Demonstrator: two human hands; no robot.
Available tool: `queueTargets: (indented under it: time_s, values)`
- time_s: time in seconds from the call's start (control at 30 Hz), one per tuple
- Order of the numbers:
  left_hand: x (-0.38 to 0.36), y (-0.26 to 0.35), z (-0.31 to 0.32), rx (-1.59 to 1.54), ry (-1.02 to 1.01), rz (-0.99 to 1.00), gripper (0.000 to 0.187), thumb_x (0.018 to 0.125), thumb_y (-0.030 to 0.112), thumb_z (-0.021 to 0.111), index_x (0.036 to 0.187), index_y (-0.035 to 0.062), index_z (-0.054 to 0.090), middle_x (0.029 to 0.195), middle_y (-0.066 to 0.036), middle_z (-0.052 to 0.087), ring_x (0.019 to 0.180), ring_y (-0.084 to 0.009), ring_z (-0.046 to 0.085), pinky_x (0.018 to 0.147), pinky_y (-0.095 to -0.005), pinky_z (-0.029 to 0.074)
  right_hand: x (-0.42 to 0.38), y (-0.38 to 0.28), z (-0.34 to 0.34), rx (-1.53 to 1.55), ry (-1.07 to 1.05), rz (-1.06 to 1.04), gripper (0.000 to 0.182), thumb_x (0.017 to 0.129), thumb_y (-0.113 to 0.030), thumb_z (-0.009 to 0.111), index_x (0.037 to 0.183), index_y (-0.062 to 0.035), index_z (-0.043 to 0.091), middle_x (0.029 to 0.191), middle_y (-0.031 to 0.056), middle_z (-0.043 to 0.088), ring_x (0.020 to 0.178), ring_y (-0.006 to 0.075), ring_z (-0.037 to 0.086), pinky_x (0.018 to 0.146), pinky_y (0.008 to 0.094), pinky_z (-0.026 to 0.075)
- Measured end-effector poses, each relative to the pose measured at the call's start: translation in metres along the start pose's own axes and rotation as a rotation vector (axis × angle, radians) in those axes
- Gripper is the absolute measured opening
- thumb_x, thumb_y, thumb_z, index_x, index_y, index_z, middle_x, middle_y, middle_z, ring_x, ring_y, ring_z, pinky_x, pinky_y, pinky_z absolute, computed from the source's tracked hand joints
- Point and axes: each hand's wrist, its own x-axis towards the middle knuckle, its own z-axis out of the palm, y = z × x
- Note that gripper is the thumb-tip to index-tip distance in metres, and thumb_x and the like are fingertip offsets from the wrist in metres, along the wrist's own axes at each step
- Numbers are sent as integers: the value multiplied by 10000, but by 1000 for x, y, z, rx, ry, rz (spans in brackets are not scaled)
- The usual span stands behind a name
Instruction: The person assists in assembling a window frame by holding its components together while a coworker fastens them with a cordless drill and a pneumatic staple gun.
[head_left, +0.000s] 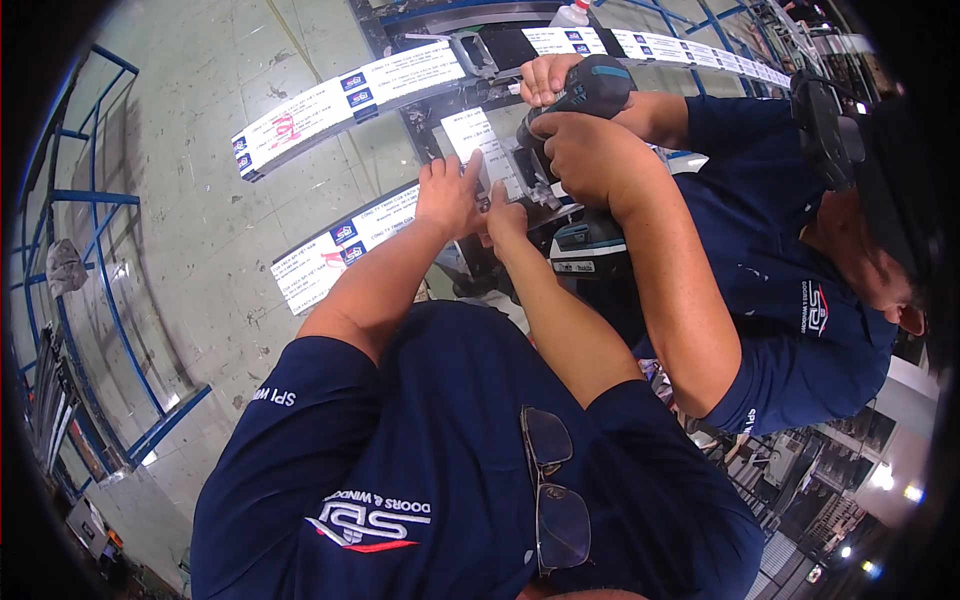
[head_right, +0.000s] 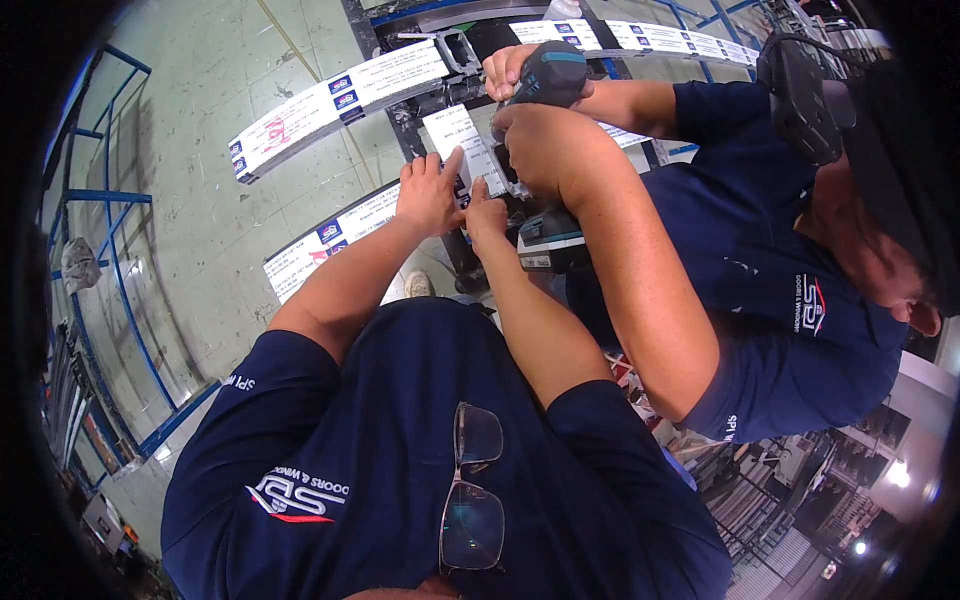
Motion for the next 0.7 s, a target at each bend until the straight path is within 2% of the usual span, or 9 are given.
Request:
queueTargets:
  time_s: [0.17,0.37,0.47,0.6,0.7]
  values:
    - [1,-2,5,6,10,6,1078,726,564,804,1584,153,296,1262,-188,511,1212,-357,486,1091,-470,340,-15,-12,-8,58,-97,40,789,1007,-614,506,1063,152,689,947,251,750,937,340,744,813,410,569]
    - [0,-1,1,4,3,5,1088,724,565,811,1585,155,289,1263,-187,511,1210,-358,487,1090,-474,344,2,2,1,29,-22,-5,792,1004,-612,513,1089,159,676,1009,262,743,979,354,733,836,416,564]
    - [0,-1,1,8,2,6,1085,727,569,810,1584,156,290,1265,-187,511,1210,-358,487,1090,-476,345,-9,-7,-5,57,-64,25,789,1002,-613,518,1094,155,675,1027,266,739,997,358,728,846,421,560]
    - [0,-1,3,8,2,4,1082,727,574,807,1584,158,294,1267,-186,510,1211,-357,487,1091,-478,344,-6,-5,-4,45,-66,29,789,1001,-617,517,1090,151,677,1030,268,738,994,361,727,843,424,560]
    - [1,-2,4,9,11,7,1081,726,574,806,1583,158,297,1266,-185,510,1209,-356,486,1091,-477,344,-3,-1,-2,40,-52,15,780,1004,-616,515,1057,144,685,960,250,749,926,346,741,795,416,568]
